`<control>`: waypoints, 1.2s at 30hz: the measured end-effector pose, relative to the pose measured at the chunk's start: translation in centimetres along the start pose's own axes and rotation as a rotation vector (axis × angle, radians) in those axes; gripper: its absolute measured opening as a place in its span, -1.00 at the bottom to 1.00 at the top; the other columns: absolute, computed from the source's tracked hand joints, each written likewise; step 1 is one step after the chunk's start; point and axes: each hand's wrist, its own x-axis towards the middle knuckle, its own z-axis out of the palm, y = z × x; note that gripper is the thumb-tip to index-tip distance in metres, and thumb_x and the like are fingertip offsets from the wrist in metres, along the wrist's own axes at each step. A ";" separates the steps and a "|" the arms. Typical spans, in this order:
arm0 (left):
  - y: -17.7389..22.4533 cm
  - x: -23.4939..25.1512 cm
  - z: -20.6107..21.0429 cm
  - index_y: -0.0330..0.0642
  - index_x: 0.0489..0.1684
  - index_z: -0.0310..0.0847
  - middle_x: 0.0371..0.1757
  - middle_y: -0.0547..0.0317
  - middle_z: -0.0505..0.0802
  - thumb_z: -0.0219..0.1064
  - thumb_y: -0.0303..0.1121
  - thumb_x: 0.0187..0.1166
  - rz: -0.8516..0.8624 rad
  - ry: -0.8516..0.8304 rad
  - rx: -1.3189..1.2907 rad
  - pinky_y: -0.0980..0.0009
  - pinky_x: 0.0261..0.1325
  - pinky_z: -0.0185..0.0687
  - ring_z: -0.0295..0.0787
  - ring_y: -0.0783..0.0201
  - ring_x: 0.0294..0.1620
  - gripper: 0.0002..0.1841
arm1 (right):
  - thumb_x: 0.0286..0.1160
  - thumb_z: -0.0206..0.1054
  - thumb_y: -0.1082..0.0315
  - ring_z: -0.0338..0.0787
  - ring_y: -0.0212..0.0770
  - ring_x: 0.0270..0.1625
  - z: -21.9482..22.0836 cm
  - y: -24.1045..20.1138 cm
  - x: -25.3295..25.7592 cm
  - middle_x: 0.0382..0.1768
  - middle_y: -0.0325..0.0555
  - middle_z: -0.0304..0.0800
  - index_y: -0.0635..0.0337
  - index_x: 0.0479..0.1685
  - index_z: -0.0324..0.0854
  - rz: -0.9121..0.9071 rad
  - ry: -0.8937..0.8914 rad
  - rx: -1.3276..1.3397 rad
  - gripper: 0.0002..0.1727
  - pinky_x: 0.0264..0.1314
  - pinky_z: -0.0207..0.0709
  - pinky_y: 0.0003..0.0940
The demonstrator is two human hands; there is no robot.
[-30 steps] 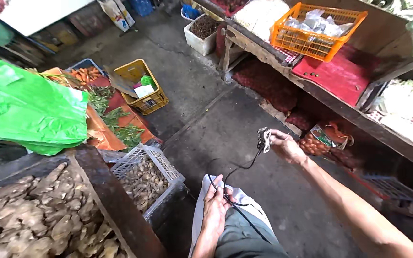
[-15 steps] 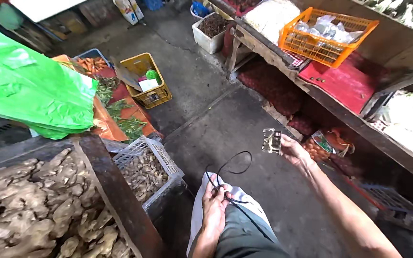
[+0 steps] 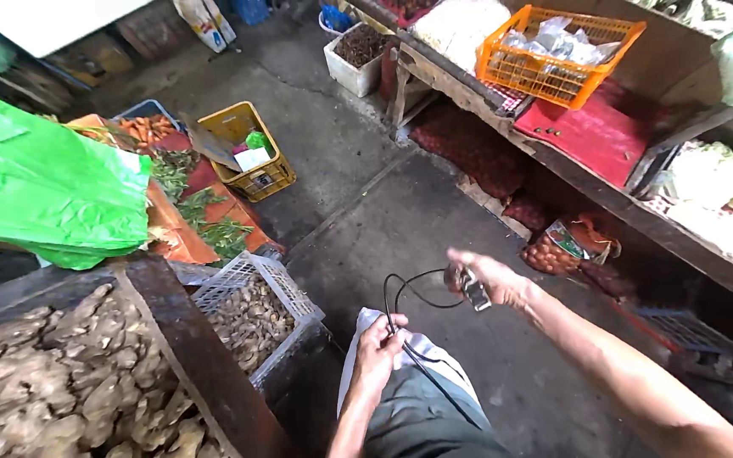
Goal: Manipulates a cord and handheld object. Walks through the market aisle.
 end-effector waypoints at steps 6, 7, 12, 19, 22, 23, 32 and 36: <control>4.3 -0.2 0.1 -0.27 0.19 0.62 0.16 0.02 0.82 0.00 -0.47 0.81 -0.170 -0.055 -0.236 0.20 0.10 0.78 0.83 0.16 0.04 -0.74 | 0.74 0.06 0.48 0.75 -0.47 -0.48 2.3 2.3 -0.6 -0.29 -0.24 0.88 0.29 0.05 0.67 0.046 -0.343 -0.452 -0.75 -0.43 0.62 -0.53; 4.4 0.0 0.6 -0.26 0.27 0.64 0.12 0.09 0.79 0.04 -0.45 0.80 -0.145 -0.080 -0.208 0.24 0.11 0.72 0.78 0.23 0.02 -0.71 | 0.76 0.08 0.41 0.74 -0.49 -0.47 2.7 2.1 -1.1 -0.24 -0.26 0.89 0.26 0.05 0.70 0.024 -0.413 -0.452 -0.75 -0.42 0.63 -0.53; 3.6 0.6 3.5 -0.27 0.39 0.61 -0.09 0.14 0.84 0.03 -0.27 0.86 -0.093 -0.152 -0.045 0.53 -0.44 0.62 0.71 0.45 -0.43 -0.63 | 0.63 0.23 0.33 0.80 -0.50 -0.38 6.6 0.7 -3.9 -0.30 -0.35 0.90 0.06 -0.12 0.73 -0.014 -0.456 -0.245 -0.85 -0.28 0.69 -0.55; 0.8 1.1 2.4 -0.31 0.01 0.55 -0.18 0.04 0.91 -0.05 -0.42 0.87 -0.363 0.207 -0.491 0.49 -0.39 0.66 0.75 0.35 -0.51 -0.76 | 0.75 0.12 0.42 0.75 -0.34 -0.45 -4.4 -0.2 -4.0 -0.42 -0.20 0.75 0.22 -0.11 0.56 0.158 0.019 -0.496 -0.87 -0.36 0.66 -0.44; 1.0 0.5 1.0 -0.28 -0.08 0.61 -0.39 0.12 0.82 -0.10 -0.46 0.85 -0.340 0.070 -0.555 0.43 -0.33 0.76 0.77 0.31 -0.51 -0.70 | 0.57 0.43 0.25 0.73 0.26 0.14 -7.4 0.5 -4.4 0.07 0.37 0.73 0.46 0.16 0.64 0.524 0.202 -1.303 -0.59 0.21 0.54 0.25; 1.0 0.2 0.9 -0.26 -0.07 0.61 -0.43 0.14 0.81 -0.12 -0.46 0.85 -0.304 0.019 -0.561 0.42 -0.32 0.78 0.78 0.30 -0.50 -0.69 | 0.51 0.48 0.12 0.65 0.39 0.38 -6.3 0.5 -5.0 0.28 0.44 0.67 0.45 0.26 0.62 0.647 0.198 -1.494 -0.44 0.38 0.43 0.41; 0.0 1.0 1.6 -0.10 -0.25 0.78 -0.60 0.46 0.75 0.03 -0.45 0.57 -0.050 -0.523 -0.311 0.62 -0.44 0.55 0.61 0.58 -0.60 -0.70 | 0.39 0.47 0.53 0.78 0.01 -0.09 1.7 -0.7 -2.3 0.39 0.19 0.62 0.04 0.82 0.18 -0.180 -0.233 -0.997 -0.11 -0.07 0.66 0.00; -2.4 1.1 1.5 0.00 -0.20 0.85 -0.40 0.31 0.87 0.25 -0.38 0.59 0.120 -0.413 -0.696 0.37 -0.07 0.78 0.83 0.39 -0.35 -0.81 | 0.64 0.23 0.51 0.62 -0.41 -0.39 -0.7 5.3 1.8 -0.25 -0.17 0.71 0.32 0.08 0.60 0.105 -0.236 -0.656 -0.84 -0.27 0.56 -0.41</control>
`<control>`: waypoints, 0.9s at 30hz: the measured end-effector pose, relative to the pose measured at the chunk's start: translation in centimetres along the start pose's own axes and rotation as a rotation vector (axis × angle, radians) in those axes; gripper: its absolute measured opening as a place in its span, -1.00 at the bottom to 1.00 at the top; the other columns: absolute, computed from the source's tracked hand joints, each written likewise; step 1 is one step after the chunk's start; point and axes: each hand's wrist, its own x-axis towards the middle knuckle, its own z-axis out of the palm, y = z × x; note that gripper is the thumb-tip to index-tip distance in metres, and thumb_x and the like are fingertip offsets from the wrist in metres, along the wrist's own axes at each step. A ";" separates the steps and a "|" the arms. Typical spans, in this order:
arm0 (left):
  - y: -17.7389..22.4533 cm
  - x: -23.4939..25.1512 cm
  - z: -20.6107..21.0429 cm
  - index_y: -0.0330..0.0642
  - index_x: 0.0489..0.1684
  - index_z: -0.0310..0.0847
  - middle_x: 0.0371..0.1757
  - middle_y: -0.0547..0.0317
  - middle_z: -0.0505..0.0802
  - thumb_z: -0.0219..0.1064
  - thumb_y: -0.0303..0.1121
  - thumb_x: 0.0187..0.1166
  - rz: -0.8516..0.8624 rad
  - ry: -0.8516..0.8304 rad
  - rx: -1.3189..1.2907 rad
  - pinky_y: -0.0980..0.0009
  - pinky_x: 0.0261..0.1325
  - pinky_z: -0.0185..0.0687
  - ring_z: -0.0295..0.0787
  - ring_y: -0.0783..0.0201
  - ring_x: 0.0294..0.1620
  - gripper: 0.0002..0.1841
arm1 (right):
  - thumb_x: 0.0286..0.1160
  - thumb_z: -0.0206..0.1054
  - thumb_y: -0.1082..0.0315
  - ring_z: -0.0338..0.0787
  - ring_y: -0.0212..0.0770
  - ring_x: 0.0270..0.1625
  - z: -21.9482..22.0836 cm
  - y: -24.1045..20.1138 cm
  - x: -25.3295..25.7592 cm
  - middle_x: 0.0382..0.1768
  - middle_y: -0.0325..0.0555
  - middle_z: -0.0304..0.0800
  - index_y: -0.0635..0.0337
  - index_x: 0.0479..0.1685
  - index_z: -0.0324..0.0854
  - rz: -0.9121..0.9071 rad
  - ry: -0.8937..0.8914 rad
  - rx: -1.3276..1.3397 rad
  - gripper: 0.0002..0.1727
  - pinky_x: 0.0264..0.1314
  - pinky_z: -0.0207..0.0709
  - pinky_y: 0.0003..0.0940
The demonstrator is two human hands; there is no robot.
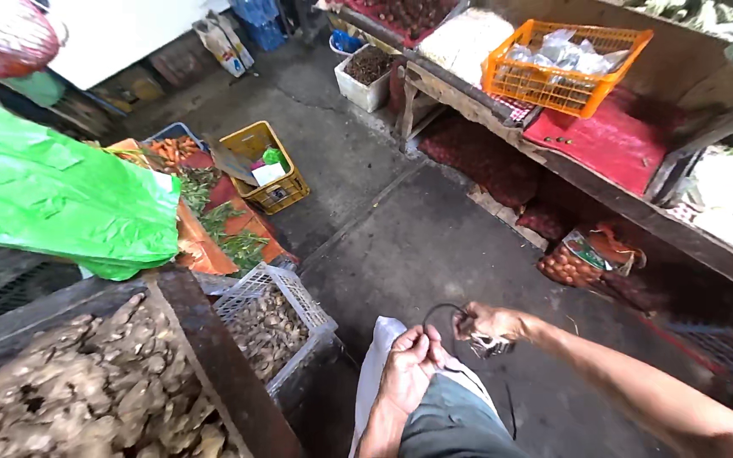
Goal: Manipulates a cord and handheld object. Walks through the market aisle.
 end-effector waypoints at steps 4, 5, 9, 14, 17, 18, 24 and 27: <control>-0.1 -0.4 -0.6 -0.04 -0.21 0.81 -0.40 0.25 0.85 0.15 -0.45 0.59 0.185 0.275 -0.227 0.24 0.02 0.81 0.85 0.27 -0.31 -0.76 | 0.63 0.28 0.44 0.70 -0.37 -0.26 -0.2 7.0 0.0 -0.24 -0.20 0.73 0.26 0.04 0.57 0.184 -0.009 0.130 -0.86 -0.11 0.61 -0.37; -0.2 -0.4 -0.5 -0.06 -0.20 0.77 -0.40 0.24 0.83 0.03 -0.46 0.65 0.194 0.340 -0.258 0.26 0.00 0.82 0.83 0.28 -0.34 -0.70 | 0.62 0.29 0.43 0.73 -0.34 -0.24 0.0 7.9 -0.7 -0.22 -0.18 0.77 0.24 0.05 0.56 0.228 -0.035 0.140 -0.85 -0.08 0.63 -0.35; 0.0 -0.1 0.2 -0.12 -0.16 0.70 -0.37 0.22 0.85 -0.20 -0.45 0.81 0.219 0.541 -0.285 0.36 -0.14 0.82 0.83 0.31 -0.39 -0.58 | 0.45 0.43 0.47 0.83 -0.04 -0.16 0.8 7.0 -3.9 -0.19 0.11 0.81 0.38 0.14 0.59 0.287 -0.029 -0.130 -0.68 0.03 0.69 -0.05; -0.2 1.9 2.3 -0.33 0.17 0.57 -0.23 0.06 0.90 -0.19 -0.46 0.88 0.100 0.622 0.070 0.36 -0.11 0.84 0.90 0.25 -0.30 -0.66 | 0.53 0.42 0.21 0.76 0.37 0.20 1.3 -2.4 -8.5 0.04 0.28 0.83 0.17 0.14 0.77 0.313 -0.069 -0.977 -0.69 0.21 0.50 0.42; -0.6 3.5 5.3 -0.50 0.36 0.55 0.04 -0.05 0.89 -0.05 -0.49 0.84 -0.101 0.337 0.648 0.30 0.12 0.78 0.88 0.26 -0.06 -0.65 | 0.51 0.44 0.26 0.82 0.34 -0.06 1.6 -6.2 -9.3 -0.21 0.22 0.87 0.19 -0.12 0.87 -0.159 -0.077 -0.949 -0.80 0.01 0.51 0.45; -0.7 3.7 6.4 -0.45 0.32 0.62 0.04 -0.01 0.87 -0.04 -0.46 0.83 -0.146 0.263 0.774 0.31 0.14 0.73 0.82 0.32 -0.05 -0.64 | 0.51 0.44 0.26 0.82 0.35 -0.06 1.5 -7.4 -9.3 -0.19 0.22 0.87 0.20 -0.15 0.87 -0.262 -0.030 -0.926 -0.80 -0.02 0.51 0.48; -1.3 1.9 5.1 -0.32 -0.32 0.65 -0.58 0.45 0.58 -0.15 -0.25 0.84 -0.142 -0.020 0.939 0.63 -0.43 0.36 0.40 0.64 -0.58 -0.53 | 0.42 0.57 0.21 0.77 -0.03 -0.32 -1.5 -8.6 -9.4 -0.43 0.00 0.81 0.26 -0.11 0.79 -0.198 0.001 -0.599 -0.72 -0.13 0.57 0.12; -1.1 1.2 4.0 -0.19 -0.39 0.64 -0.56 0.57 0.56 -0.02 -0.40 0.76 -0.175 0.007 0.789 0.72 -0.47 0.22 0.29 0.74 -0.59 -0.67 | 0.41 0.53 0.44 0.60 -0.32 -0.51 -3.0 -6.3 -8.9 -0.51 -0.12 0.70 0.34 -0.13 0.70 -0.042 -0.215 -0.377 -0.82 -0.38 0.48 -0.32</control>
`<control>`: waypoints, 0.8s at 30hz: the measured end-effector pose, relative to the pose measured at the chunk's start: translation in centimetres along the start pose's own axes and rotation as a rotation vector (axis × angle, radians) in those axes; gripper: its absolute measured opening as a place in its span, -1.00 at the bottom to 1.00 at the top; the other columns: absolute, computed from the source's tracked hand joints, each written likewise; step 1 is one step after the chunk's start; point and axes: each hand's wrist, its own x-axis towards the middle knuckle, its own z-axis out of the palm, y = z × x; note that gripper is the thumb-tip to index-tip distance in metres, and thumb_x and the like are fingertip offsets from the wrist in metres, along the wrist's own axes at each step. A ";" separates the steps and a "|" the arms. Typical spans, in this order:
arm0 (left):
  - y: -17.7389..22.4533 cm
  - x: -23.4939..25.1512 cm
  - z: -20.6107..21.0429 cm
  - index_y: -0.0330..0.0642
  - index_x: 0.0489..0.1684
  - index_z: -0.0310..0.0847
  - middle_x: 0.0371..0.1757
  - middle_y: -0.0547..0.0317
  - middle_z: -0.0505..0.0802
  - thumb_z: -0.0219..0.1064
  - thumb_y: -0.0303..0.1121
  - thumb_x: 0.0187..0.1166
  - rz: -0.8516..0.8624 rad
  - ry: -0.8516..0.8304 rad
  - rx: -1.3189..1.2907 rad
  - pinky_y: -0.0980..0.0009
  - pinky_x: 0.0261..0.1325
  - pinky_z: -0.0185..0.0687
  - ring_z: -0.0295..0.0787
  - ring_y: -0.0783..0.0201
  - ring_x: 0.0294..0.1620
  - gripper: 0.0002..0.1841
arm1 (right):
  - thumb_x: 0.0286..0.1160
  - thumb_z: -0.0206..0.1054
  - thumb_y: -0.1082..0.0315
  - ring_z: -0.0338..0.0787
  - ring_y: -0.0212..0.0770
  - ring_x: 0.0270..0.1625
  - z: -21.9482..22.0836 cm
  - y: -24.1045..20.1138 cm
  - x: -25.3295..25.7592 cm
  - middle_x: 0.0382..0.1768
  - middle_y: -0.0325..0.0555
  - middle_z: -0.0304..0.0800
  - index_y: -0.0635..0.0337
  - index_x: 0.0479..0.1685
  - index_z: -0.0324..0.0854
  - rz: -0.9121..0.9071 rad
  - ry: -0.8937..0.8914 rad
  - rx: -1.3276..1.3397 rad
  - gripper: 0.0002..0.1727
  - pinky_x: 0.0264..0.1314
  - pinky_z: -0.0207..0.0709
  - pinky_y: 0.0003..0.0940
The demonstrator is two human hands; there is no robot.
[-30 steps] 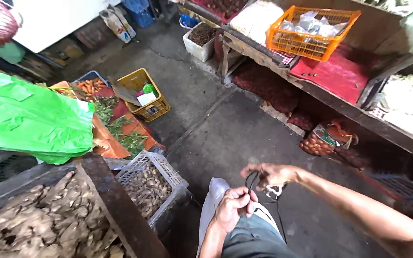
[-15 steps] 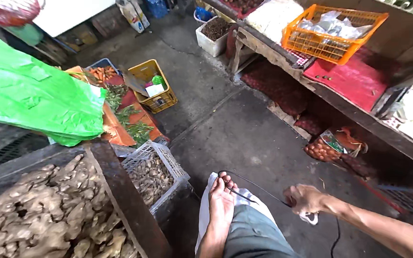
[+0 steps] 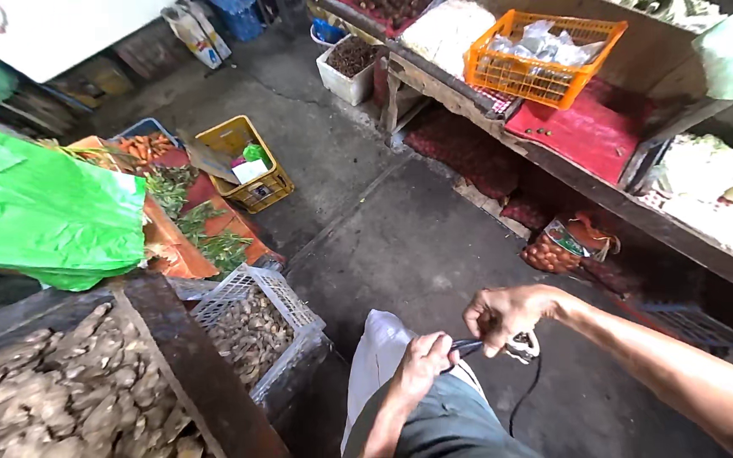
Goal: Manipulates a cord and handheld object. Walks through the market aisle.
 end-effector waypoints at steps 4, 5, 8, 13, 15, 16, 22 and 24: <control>-1.1 -0.3 -2.4 0.09 -0.57 0.54 -0.67 0.50 0.57 -0.24 -0.29 0.81 -0.089 0.109 -0.841 0.60 -0.48 0.52 0.46 0.56 -0.69 -0.51 | 0.38 0.41 0.63 0.76 -0.26 -0.40 -1.0 4.3 -1.2 -0.40 -0.11 0.74 0.31 -0.14 0.60 0.129 0.055 0.143 -0.84 -0.20 0.68 -0.30; -1.6 -0.3 -2.9 0.08 -0.61 0.56 -0.70 0.46 0.58 -0.24 -0.28 0.79 -0.079 0.145 -1.030 0.51 -0.42 0.63 0.53 0.49 -0.69 -0.49 | 0.36 0.40 0.64 0.75 -0.30 -0.43 -1.0 5.5 -1.5 -0.44 -0.17 0.74 0.27 -0.20 0.59 0.139 0.102 0.202 -0.84 -0.24 0.68 -0.35; -1.8 -0.1 -2.7 0.05 -0.61 0.47 -0.81 0.43 0.54 -0.37 -0.16 0.89 -0.140 0.455 -1.319 0.42 -0.43 0.75 0.60 0.40 -0.76 -0.41 | 0.34 0.46 0.62 0.76 -0.32 -0.46 0.7 7.6 -1.3 -0.50 -0.19 0.74 0.30 -0.09 0.55 0.224 0.339 0.395 -0.77 -0.31 0.66 -0.40; -0.6 0.7 -1.9 -0.13 -0.28 0.49 -0.70 0.29 0.60 -0.30 -0.28 0.88 -0.146 0.753 -1.305 0.37 -0.37 0.80 0.68 0.32 -0.67 -0.57 | 0.43 0.55 0.12 0.87 0.19 0.04 6.1 7.7 0.7 -0.07 0.13 0.91 0.16 0.29 0.71 0.407 0.481 -0.033 -0.51 0.18 0.62 0.32; -0.1 1.4 -1.4 -0.20 -0.16 0.51 -0.61 0.23 0.66 -0.27 -0.36 0.88 -0.128 0.756 -1.195 0.34 -0.30 0.82 0.72 0.28 -0.59 -0.62 | 0.56 0.42 0.09 0.80 0.28 0.20 6.6 6.0 1.1 0.05 0.19 0.87 0.13 0.20 0.78 0.450 0.365 -0.171 -0.61 0.27 0.52 0.40; 0.4 1.8 -0.9 -0.23 -0.09 0.50 -0.56 0.21 0.68 -0.26 -0.40 0.88 -0.135 0.736 -1.090 0.32 -0.26 0.81 0.73 0.27 -0.55 -0.65 | 0.56 0.42 0.14 0.80 0.27 0.16 6.4 5.6 1.2 0.02 0.21 0.87 0.17 0.12 0.81 0.416 0.311 -0.167 -0.66 0.24 0.53 0.37; 3.2 5.5 2.3 -0.46 0.41 0.43 -0.19 0.07 0.68 -0.13 -0.45 0.87 -0.227 0.076 0.137 0.37 -0.06 0.66 0.67 0.31 -0.27 -0.64 | 0.49 0.39 0.55 0.78 -0.38 -0.42 4.5 2.1 0.5 -0.40 -0.19 0.82 0.32 -0.18 0.71 0.058 0.217 0.418 -0.96 -0.22 0.71 -0.40; 4.0 6.2 2.5 -0.48 0.45 0.45 0.13 -0.30 0.76 -0.14 -0.38 0.90 -0.266 -0.121 0.436 0.01 0.33 0.57 0.74 -0.04 0.14 -0.59 | 0.43 0.43 0.60 0.81 -0.36 -0.39 4.4 0.7 0.0 -0.38 -0.20 0.83 0.31 -0.18 0.67 0.033 0.308 0.511 -0.91 -0.19 0.74 -0.40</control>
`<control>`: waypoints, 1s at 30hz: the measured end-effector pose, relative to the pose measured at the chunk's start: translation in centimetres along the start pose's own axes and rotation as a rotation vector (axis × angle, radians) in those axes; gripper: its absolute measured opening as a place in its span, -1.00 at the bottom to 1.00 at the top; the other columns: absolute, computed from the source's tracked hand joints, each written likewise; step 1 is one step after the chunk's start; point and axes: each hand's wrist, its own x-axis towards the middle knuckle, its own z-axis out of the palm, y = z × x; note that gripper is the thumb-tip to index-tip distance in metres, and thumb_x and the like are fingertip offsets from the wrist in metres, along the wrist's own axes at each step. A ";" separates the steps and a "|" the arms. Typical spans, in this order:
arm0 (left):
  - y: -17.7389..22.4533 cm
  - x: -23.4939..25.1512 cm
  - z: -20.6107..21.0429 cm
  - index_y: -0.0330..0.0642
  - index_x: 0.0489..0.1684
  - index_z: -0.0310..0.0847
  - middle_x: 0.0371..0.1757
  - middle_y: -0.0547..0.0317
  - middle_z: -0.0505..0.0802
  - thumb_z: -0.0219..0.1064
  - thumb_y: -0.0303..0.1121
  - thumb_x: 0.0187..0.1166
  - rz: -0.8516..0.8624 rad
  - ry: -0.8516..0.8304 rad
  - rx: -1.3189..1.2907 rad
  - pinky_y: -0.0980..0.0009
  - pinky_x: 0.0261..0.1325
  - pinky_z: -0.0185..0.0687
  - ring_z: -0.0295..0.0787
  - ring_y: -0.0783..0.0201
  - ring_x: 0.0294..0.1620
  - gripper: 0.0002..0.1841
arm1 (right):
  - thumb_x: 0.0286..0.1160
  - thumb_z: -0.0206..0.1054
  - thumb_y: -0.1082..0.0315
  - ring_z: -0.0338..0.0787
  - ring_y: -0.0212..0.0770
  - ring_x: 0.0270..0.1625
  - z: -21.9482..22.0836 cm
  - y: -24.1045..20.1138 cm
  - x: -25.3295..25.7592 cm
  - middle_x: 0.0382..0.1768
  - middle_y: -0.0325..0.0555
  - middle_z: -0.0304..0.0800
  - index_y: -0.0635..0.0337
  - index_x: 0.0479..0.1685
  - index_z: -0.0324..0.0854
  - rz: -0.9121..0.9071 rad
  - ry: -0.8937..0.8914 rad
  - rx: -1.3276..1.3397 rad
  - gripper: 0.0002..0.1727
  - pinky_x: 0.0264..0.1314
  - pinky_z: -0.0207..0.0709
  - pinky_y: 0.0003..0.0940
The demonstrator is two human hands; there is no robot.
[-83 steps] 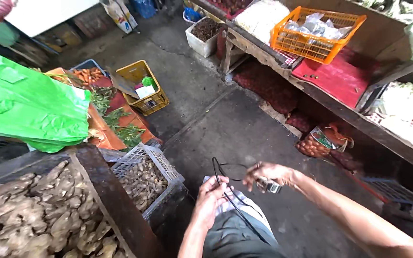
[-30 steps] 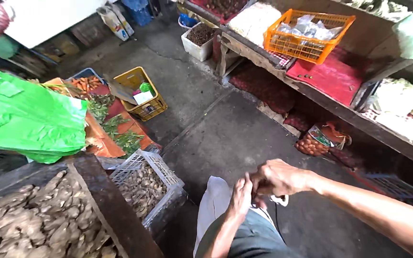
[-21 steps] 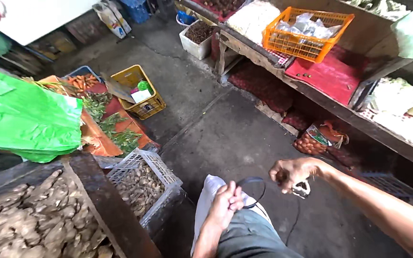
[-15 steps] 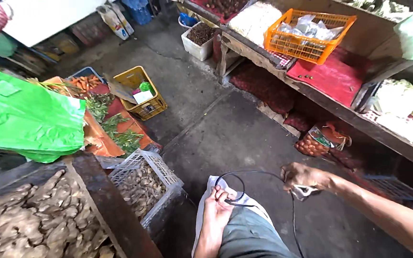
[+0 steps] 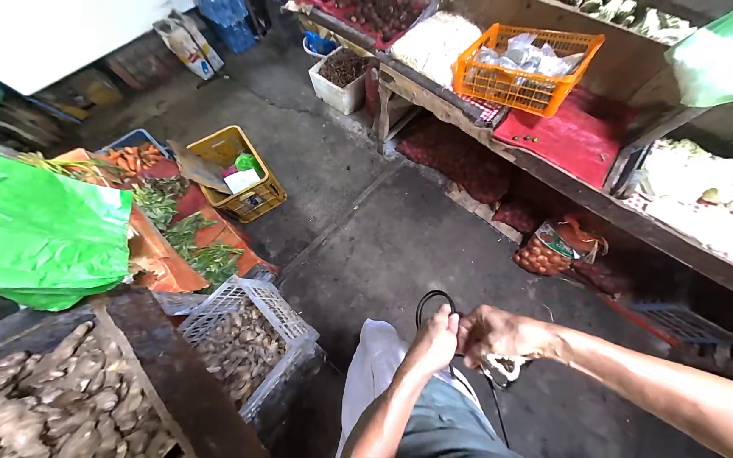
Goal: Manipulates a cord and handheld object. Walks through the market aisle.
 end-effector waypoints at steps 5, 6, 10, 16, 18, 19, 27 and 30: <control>-2.1 -1.0 -0.5 -0.29 -0.02 0.52 -0.53 0.39 0.58 -0.15 -0.36 0.87 0.019 -0.285 -0.160 0.63 -0.46 0.45 0.46 0.58 -0.61 -0.69 | 0.41 0.47 0.60 0.84 -0.33 -0.50 -0.3 -1.3 -0.8 -0.53 -0.22 0.83 0.22 -0.23 0.55 -0.001 0.189 0.150 -0.82 -0.34 0.74 -0.45; -2.4 -1.0 -0.7 -0.27 -0.11 0.50 -0.58 0.43 0.49 -0.17 -0.37 0.86 0.043 -0.306 -0.110 0.65 -0.46 0.35 0.37 0.61 -0.62 -0.69 | 0.43 0.47 0.57 0.83 -0.35 -0.49 -1.1 -1.1 -0.5 -0.50 -0.22 0.82 0.24 -0.19 0.56 -0.016 0.206 0.074 -0.83 -0.32 0.73 -0.45; -0.6 0.0 -0.5 -0.44 0.06 0.73 0.01 -0.21 0.84 -0.13 -0.26 0.90 0.148 -0.427 0.513 -0.03 0.31 0.50 0.75 -0.04 0.08 -0.51 | 0.56 0.38 0.43 0.78 -0.19 -0.18 -4.8 1.7 0.3 -0.01 0.02 0.87 0.24 0.18 0.78 -0.183 0.150 -0.322 -0.73 0.02 0.64 -0.10; -1.6 2.6 0.7 -0.48 0.09 0.74 0.05 -0.29 0.85 0.12 -0.25 0.82 0.248 -0.249 0.360 -0.02 0.35 0.55 0.79 -0.06 0.13 -0.60 | 0.90 -0.04 0.18 0.73 -0.42 -0.26 -5.2 6.7 0.9 -0.22 -0.17 0.82 0.27 0.04 0.67 0.023 -0.070 -0.025 -0.59 -0.12 0.59 -0.42; -2.8 2.9 1.5 -0.39 0.36 0.67 0.22 -0.21 0.84 0.11 -0.36 0.81 0.257 -0.225 0.194 0.16 0.45 0.55 0.79 0.10 0.24 -0.64 | 0.90 -0.19 0.05 0.82 -0.41 -0.27 -5.3 9.1 0.4 -0.27 -0.24 0.87 0.18 -0.05 0.67 -0.004 -0.023 0.116 -0.47 -0.12 0.68 -0.41; -2.7 3.3 1.9 -0.39 0.36 0.66 0.14 -0.18 0.84 0.08 -0.40 0.80 0.256 -0.186 0.150 0.22 0.34 0.57 0.77 0.16 0.11 -0.64 | 0.86 -0.17 0.02 0.84 -0.43 -0.26 -5.7 9.7 -0.1 -0.25 -0.27 0.91 0.13 -0.05 0.67 -0.048 -0.001 0.164 -0.48 -0.11 0.69 -0.44; 2.3 5.6 6.2 -0.42 0.39 0.37 -0.30 0.14 0.65 -0.13 -0.55 0.84 -0.145 -0.006 -0.702 0.19 -0.08 0.78 0.72 0.23 -0.34 -0.70 | 0.11 0.39 -0.58 0.78 -0.50 -0.25 -10.7 14.3 -6.3 0.25 -0.21 0.83 -0.03 0.73 0.22 -0.258 0.186 0.471 0.18 -0.37 0.56 -0.62; 3.1 6.9 5.7 -0.40 0.35 0.33 -0.30 0.12 0.58 -0.11 -0.56 0.84 -0.328 -0.036 -0.669 0.24 -0.18 0.75 0.65 0.23 -0.40 -0.74 | 0.37 0.42 0.15 0.82 -0.33 -0.18 -8.5 14.1 -5.2 -0.05 -0.11 0.86 0.19 0.62 0.31 -0.042 0.307 0.404 -0.24 -0.11 0.70 -0.36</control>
